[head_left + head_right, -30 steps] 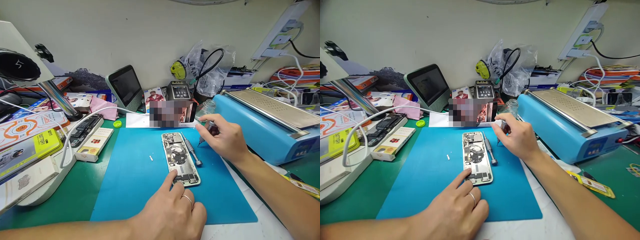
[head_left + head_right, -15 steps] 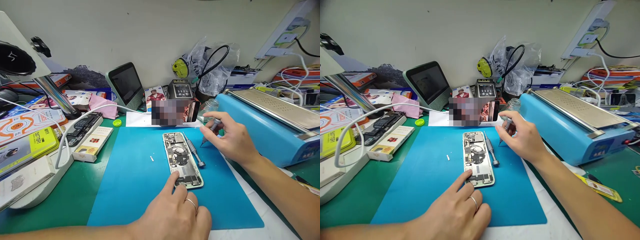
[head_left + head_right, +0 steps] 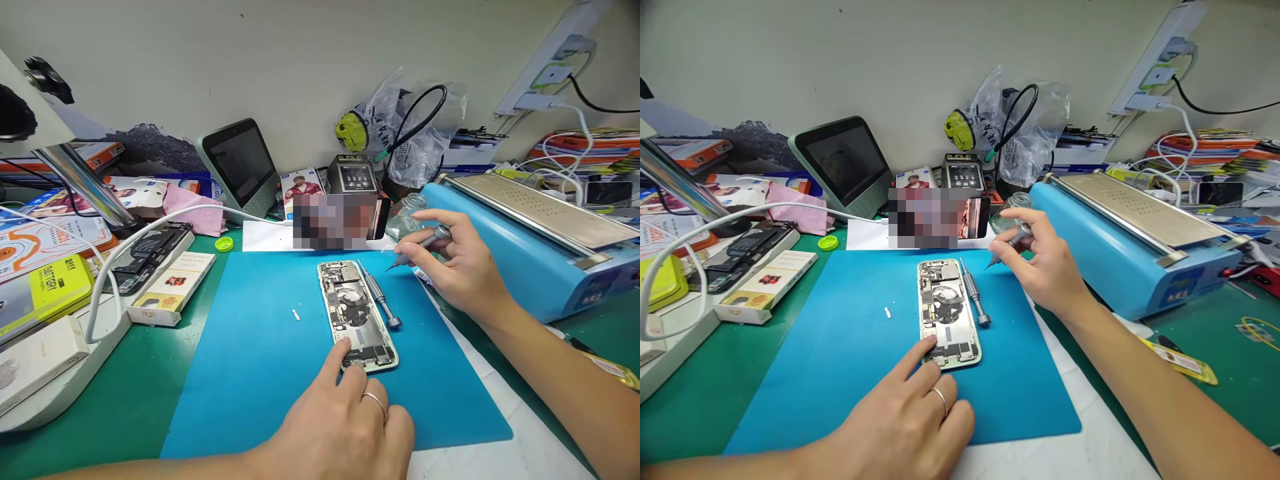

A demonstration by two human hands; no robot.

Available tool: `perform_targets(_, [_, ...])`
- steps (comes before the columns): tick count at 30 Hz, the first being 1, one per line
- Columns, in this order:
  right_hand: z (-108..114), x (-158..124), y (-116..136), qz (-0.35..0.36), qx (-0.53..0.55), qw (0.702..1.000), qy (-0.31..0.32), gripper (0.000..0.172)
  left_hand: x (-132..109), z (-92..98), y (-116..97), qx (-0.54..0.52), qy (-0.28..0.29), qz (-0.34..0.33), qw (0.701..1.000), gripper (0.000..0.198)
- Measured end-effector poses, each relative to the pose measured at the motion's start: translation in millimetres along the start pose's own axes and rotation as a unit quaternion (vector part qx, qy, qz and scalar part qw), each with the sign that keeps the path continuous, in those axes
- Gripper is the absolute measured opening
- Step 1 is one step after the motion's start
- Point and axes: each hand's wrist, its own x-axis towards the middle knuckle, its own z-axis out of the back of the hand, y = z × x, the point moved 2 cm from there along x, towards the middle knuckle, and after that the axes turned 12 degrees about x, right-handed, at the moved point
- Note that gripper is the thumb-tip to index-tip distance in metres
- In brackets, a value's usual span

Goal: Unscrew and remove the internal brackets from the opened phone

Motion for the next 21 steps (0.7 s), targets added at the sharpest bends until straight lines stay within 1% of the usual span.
perform_targets(2, [-0.2,0.1,-1.5,-0.002,0.004,1.0,0.006,0.039,0.2,0.1,0.2,0.0,0.007,-0.001,1.0,0.069])
perform_targets(5, [-1.8,0.1,-4.8,-0.004,0.002,1.0,0.031,0.042,0.0,0.2,0.5,0.0,0.015,-0.008,1.0,0.061])
perform_targets(8, [-3.8,-0.4,-7.8,-0.003,0.011,0.999,0.051,0.044,-1.0,0.2,0.5,0.002,0.022,-0.012,1.0,0.058])
perform_targets(11, [-4.4,-1.8,-8.6,-0.009,0.018,0.998,0.052,0.045,-1.6,-0.2,-0.5,0.004,0.025,-0.006,1.0,0.051])
perform_targets(16, [-2.8,-2.8,-6.0,-0.026,0.016,0.998,0.049,0.046,-1.3,-3.1,-2.9,0.02,0.001,0.009,1.0,0.039])
perform_targets(21, [-0.7,-1.6,-4.2,-0.022,0.024,0.999,0.022,0.042,-2.6,-7.3,-3.8,0.032,-0.005,0.008,0.999,0.036])
